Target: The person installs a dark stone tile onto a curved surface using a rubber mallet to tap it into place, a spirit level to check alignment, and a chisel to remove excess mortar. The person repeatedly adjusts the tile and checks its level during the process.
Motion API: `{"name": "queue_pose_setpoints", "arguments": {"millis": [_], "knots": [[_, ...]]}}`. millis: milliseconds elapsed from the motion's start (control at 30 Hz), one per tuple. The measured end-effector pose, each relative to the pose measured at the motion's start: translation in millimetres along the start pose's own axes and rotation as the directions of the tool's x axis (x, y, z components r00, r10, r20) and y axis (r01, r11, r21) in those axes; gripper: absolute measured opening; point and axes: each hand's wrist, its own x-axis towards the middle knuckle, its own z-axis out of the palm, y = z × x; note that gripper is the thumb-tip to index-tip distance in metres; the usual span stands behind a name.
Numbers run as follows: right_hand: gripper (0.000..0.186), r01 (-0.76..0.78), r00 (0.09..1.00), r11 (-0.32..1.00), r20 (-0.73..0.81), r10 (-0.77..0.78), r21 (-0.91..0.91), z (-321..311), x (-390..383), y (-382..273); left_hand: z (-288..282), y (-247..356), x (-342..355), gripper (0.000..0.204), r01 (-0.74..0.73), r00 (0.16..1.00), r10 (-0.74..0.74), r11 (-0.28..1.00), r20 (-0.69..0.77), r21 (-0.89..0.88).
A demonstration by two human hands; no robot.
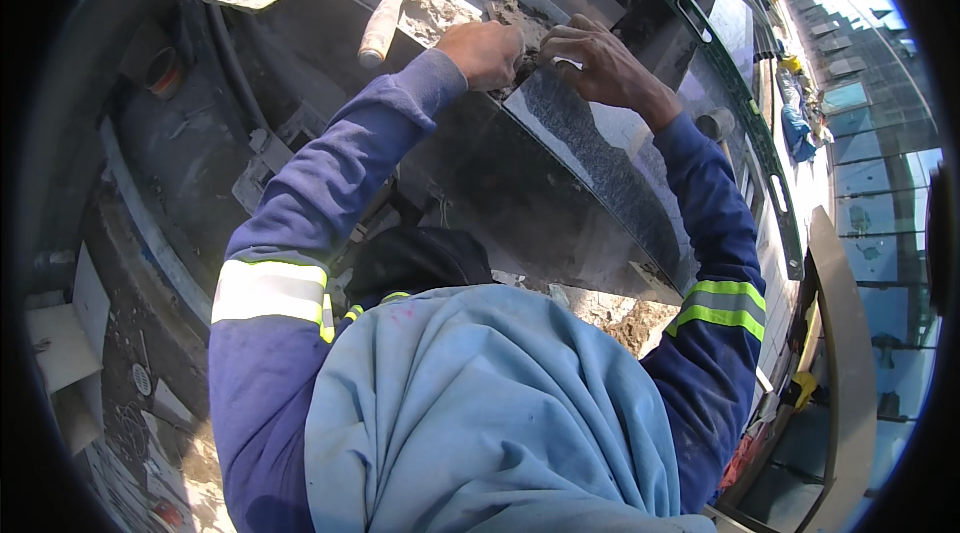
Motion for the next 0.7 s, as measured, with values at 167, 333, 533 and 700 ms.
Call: {"name": "queue_pose_setpoints", "arguments": {"millis": [167,333,533,700], "knots": [[0.03,-0.024,1.0,1.0,0.017,0.024,0.013,0,0,-5,6,-5,-1,0.019,-0.034,0.999,0.033,0.996,-0.014,-0.08],[0.032,0.041,0.999,0.997,-0.015,-0.042,-0.066,8,5,3,3,-2,-1,0.022,-0.046,0.999,0.046,0.998,0.004,-0.05],[0.028,0.02,1.0,0.997,0.021,-0.018,-0.081,7,10,2,5,-2,1,0.022,-0.063,0.998,0.062,0.997,-0.005,-0.045],[0.025,0.01,1.0,0.998,-0.004,-0.01,-0.07,7,9,0,4,-3,5,0.018,-0.045,0.997,0.046,0.999,0.062,-0.027]]}}
